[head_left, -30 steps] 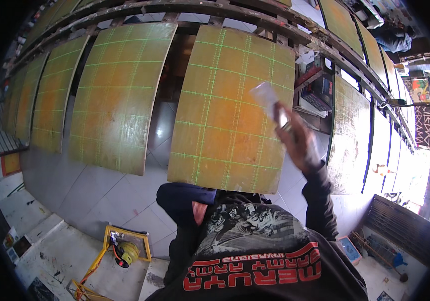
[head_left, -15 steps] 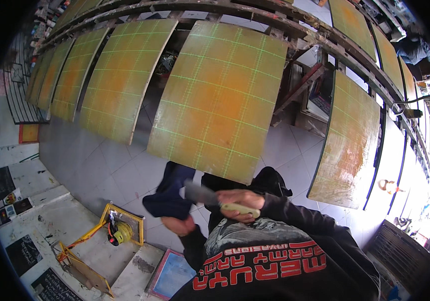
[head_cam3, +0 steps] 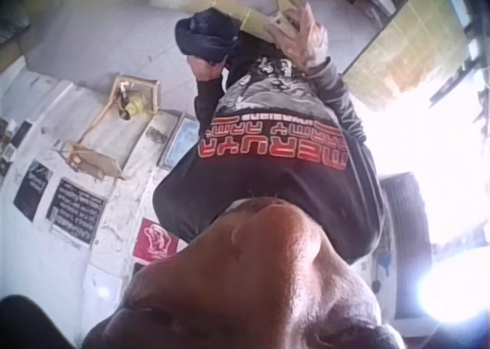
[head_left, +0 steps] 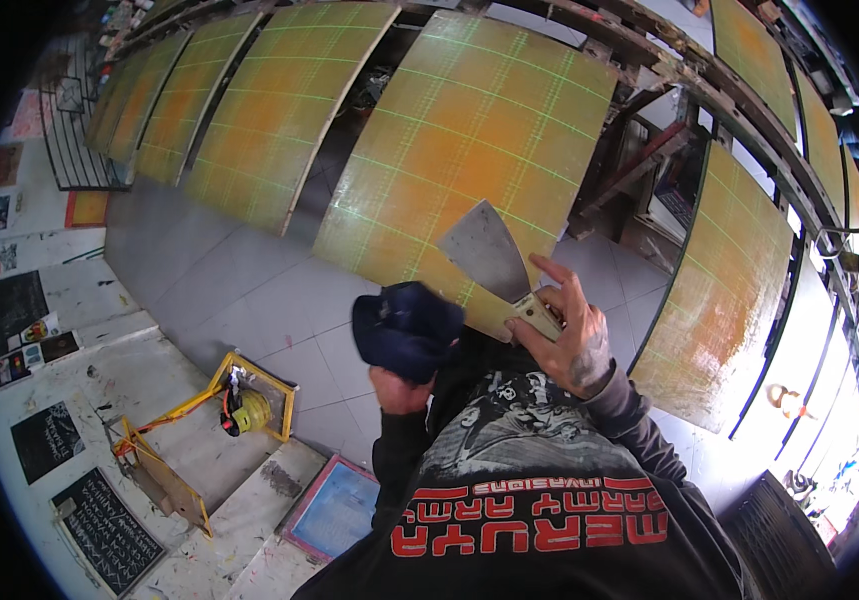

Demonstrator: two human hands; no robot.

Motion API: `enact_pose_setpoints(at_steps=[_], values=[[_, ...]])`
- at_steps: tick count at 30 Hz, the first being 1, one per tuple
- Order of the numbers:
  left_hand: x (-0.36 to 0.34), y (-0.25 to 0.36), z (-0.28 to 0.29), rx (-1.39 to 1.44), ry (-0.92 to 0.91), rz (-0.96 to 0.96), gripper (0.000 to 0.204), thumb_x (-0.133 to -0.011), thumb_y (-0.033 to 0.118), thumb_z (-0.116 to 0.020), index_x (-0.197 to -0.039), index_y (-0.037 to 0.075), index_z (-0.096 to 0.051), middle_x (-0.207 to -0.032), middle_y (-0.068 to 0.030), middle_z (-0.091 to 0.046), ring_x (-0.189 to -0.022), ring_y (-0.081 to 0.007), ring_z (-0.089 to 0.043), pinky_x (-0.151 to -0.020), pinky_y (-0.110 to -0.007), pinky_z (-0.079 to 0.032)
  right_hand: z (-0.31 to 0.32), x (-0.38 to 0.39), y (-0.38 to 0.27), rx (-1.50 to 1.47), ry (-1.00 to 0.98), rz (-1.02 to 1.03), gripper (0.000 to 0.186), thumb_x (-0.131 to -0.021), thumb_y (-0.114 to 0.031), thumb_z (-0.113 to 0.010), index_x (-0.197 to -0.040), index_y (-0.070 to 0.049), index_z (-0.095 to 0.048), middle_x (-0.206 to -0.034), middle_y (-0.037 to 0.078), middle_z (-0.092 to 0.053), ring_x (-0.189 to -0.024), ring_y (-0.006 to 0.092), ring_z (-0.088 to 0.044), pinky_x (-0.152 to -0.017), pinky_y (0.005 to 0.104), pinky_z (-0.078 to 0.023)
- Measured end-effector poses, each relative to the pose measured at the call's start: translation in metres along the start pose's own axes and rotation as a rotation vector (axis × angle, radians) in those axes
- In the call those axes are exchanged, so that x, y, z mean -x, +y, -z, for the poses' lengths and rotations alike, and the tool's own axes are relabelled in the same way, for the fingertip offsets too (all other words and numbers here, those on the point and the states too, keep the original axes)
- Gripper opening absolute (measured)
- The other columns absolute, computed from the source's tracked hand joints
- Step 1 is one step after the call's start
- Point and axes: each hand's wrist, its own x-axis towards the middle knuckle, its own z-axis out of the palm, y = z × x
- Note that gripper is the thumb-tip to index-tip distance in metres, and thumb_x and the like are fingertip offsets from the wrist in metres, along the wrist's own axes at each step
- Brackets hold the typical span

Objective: The person cleans several printing plates by hand using a cloth and a scraper, then sprays a liquid onto the plates from a bottle.

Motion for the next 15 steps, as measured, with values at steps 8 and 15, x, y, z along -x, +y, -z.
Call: enact_pose_setpoints(at_steps=[8, 15], values=[[-0.042, -0.006, -0.007, -0.336, -0.182, -0.029, 0.034, -0.094, 0.011, -0.046, -0.126, 0.003, -0.042, -0.120, -0.0059, -0.049, -0.110, -0.0177, -0.049, -0.094, -0.032, -0.041, -0.061, -0.040, -0.031, -0.145, -0.270, 0.004, 0.078, -0.068, 0.005, -0.054, -0.139, 0.000, -0.023, -0.095, 0.020, -0.063, -0.085, 0.0389, -0.063, -0.076, 0.0376, -0.049], [-0.075, 0.013, -0.019, -0.416, -0.139, -0.261, 0.027, -0.089, 0.010, -0.053, -0.115, 0.005, -0.051, -0.114, -0.0044, -0.052, -0.105, -0.0156, -0.050, -0.091, -0.030, -0.040, -0.084, -0.061, -0.052, -0.060, -0.207, -0.143, 0.094, -0.066, 0.000, -0.055, -0.146, -0.008, -0.006, -0.135, 0.029, -0.038, -0.100, 0.0479, -0.056, -0.089, 0.0453, -0.047]])
